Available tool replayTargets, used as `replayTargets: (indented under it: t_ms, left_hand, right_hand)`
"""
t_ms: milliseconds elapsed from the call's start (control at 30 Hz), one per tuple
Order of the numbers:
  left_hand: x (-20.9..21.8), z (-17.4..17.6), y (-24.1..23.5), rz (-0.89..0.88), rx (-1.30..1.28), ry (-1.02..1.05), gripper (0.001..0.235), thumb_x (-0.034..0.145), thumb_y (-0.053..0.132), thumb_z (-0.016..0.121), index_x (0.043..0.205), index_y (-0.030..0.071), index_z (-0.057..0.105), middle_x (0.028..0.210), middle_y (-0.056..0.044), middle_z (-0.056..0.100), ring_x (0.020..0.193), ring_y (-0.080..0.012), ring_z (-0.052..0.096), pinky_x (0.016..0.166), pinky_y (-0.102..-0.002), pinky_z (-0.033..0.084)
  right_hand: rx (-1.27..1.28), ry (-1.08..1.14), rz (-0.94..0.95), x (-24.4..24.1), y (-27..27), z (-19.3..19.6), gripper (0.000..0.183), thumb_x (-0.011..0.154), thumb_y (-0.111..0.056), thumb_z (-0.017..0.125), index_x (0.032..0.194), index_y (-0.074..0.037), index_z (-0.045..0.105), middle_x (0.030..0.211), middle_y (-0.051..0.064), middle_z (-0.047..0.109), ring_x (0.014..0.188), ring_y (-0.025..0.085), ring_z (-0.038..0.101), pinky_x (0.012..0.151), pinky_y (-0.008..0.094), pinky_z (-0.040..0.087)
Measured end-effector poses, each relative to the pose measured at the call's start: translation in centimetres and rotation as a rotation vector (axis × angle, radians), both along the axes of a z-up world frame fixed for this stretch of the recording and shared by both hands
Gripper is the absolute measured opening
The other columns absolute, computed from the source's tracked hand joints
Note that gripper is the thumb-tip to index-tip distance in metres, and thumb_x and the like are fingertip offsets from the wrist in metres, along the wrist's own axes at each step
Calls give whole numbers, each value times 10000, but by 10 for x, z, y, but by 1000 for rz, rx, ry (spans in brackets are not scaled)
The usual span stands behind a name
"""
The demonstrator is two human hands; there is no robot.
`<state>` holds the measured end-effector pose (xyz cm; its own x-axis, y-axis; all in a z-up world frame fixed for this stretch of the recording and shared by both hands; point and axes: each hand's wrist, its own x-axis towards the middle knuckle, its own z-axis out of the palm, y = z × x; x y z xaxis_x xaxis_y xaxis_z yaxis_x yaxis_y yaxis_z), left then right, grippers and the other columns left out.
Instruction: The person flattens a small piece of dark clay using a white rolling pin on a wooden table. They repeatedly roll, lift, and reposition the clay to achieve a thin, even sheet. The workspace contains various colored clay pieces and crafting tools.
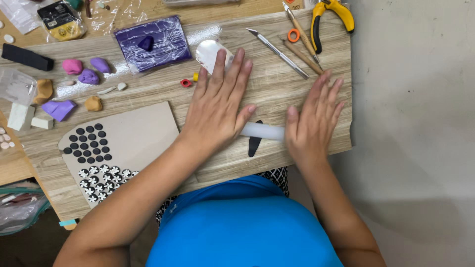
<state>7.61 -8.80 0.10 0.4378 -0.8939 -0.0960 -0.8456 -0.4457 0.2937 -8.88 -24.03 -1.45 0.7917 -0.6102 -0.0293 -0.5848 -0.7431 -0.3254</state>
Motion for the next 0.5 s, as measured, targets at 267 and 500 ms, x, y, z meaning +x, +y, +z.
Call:
replayTargets:
  t_ms: [267, 500]
  left_hand:
    - [-38, -3, 34, -20, -50, -132, 629, 1134, 444, 339, 1663, 144, 178, 1712, -116, 128, 1578, -342, 53, 1292, -505, 66]
    - [1, 2, -5, 23, 46, -63, 690, 1155, 539, 279, 1674, 143, 58, 1729, -103, 13, 1567, -306, -58, 1315, -521, 79]
  right_hand:
    - [-40, 36, 140, -36, 28, 0, 664, 1119, -461, 184, 1654, -68, 162, 1730, 147, 111, 1598, 414, 3, 1277, 648, 60]
    - [-24, 29, 35, 10, -5, 0, 724, 1111, -560, 88, 1650, -99, -56, 1748, 102, -32, 1618, 358, -74, 1318, 657, 33]
